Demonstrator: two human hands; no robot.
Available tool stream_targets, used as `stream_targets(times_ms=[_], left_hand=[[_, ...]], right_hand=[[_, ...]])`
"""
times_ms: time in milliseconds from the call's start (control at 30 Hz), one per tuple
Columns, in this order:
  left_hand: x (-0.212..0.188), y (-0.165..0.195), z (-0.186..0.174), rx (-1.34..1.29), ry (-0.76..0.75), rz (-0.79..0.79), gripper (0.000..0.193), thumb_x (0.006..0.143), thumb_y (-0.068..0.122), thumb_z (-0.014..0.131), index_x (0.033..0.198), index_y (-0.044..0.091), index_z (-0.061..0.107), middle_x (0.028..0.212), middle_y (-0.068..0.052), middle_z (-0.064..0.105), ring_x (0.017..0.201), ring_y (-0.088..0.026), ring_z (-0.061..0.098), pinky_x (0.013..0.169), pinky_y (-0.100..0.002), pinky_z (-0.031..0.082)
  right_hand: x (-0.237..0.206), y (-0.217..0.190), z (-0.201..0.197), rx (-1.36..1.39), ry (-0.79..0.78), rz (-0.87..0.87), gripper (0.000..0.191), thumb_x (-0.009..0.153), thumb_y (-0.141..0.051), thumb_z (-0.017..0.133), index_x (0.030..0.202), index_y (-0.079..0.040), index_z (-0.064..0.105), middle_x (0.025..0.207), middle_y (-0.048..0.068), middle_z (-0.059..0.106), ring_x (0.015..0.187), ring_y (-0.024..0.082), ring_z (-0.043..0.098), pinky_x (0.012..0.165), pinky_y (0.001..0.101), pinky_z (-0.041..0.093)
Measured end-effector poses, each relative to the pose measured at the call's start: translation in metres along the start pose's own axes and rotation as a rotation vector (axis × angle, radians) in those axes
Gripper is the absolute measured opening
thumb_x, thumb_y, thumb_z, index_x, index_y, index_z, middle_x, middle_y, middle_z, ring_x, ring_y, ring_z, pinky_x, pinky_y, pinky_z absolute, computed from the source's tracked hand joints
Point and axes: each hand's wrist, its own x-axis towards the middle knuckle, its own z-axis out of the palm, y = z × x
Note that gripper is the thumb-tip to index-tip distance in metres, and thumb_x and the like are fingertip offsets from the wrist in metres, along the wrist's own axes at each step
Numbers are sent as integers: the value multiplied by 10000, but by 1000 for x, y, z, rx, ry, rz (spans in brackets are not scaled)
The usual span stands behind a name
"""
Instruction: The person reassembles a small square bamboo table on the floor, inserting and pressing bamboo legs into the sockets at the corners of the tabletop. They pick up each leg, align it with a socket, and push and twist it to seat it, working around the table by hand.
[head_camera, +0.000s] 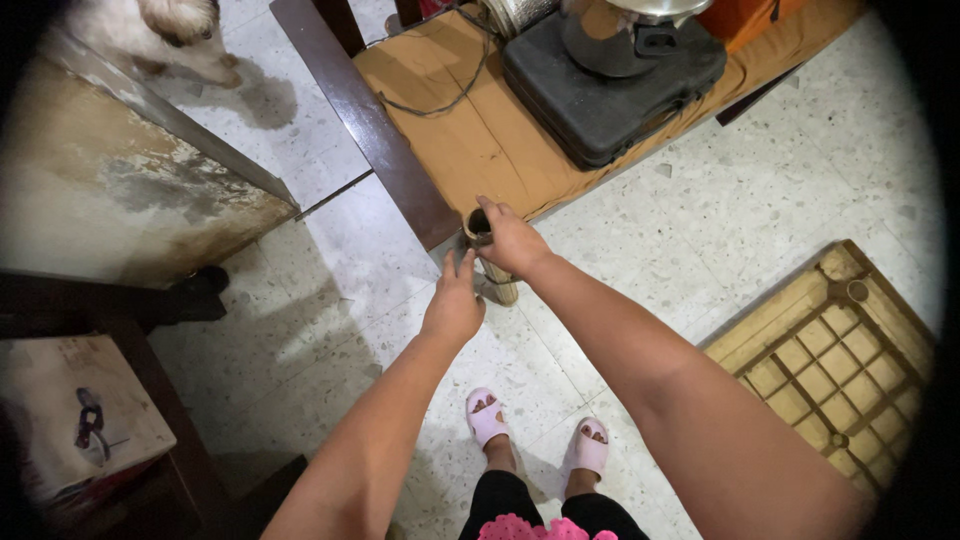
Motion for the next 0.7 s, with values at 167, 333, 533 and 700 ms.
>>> stream_targets(times_ms=[167, 333, 533, 700], left_hand=[[2, 1, 4, -2, 1, 14, 884, 847, 87, 716, 1592, 126, 243, 1660, -214, 152, 1439, -404, 378, 1093, -435, 461], [2, 1, 6, 31, -33, 2, 880, 856, 93, 709, 1597, 131, 236, 1666, -188, 161, 1441, -382, 388, 1096, -430, 461], [0, -4, 8, 31, -69, -34, 900, 847, 100, 716, 1597, 136, 219, 1669, -179, 147, 1440, -376, 389, 1099, -433, 460], [-1, -14, 17, 6, 106, 113, 735, 858, 205, 741, 1483, 30, 398, 1552, -253, 331, 1326, -424, 467, 1048, -478, 459]], right_hand=[[3, 4, 3, -17, -13, 41, 977, 764, -234, 840, 1573, -141, 299, 1445, 193, 497, 1288, 378, 555, 1038, 445, 497], [6, 11, 8, -4, -20, 40, 1015, 745, -211, 849, 1583, -139, 280, 1447, 193, 497, 1299, 376, 554, 1041, 443, 500], [7, 9, 6, 0, -12, 31, 1053, 733, -222, 868, 1587, -132, 259, 1468, 194, 477, 1313, 378, 535, 1044, 442, 491], [1, 4, 2, 11, 30, 7, 1069, 701, -249, 885, 1564, -116, 267, 1493, 198, 449, 1305, 382, 537, 1030, 446, 491]])
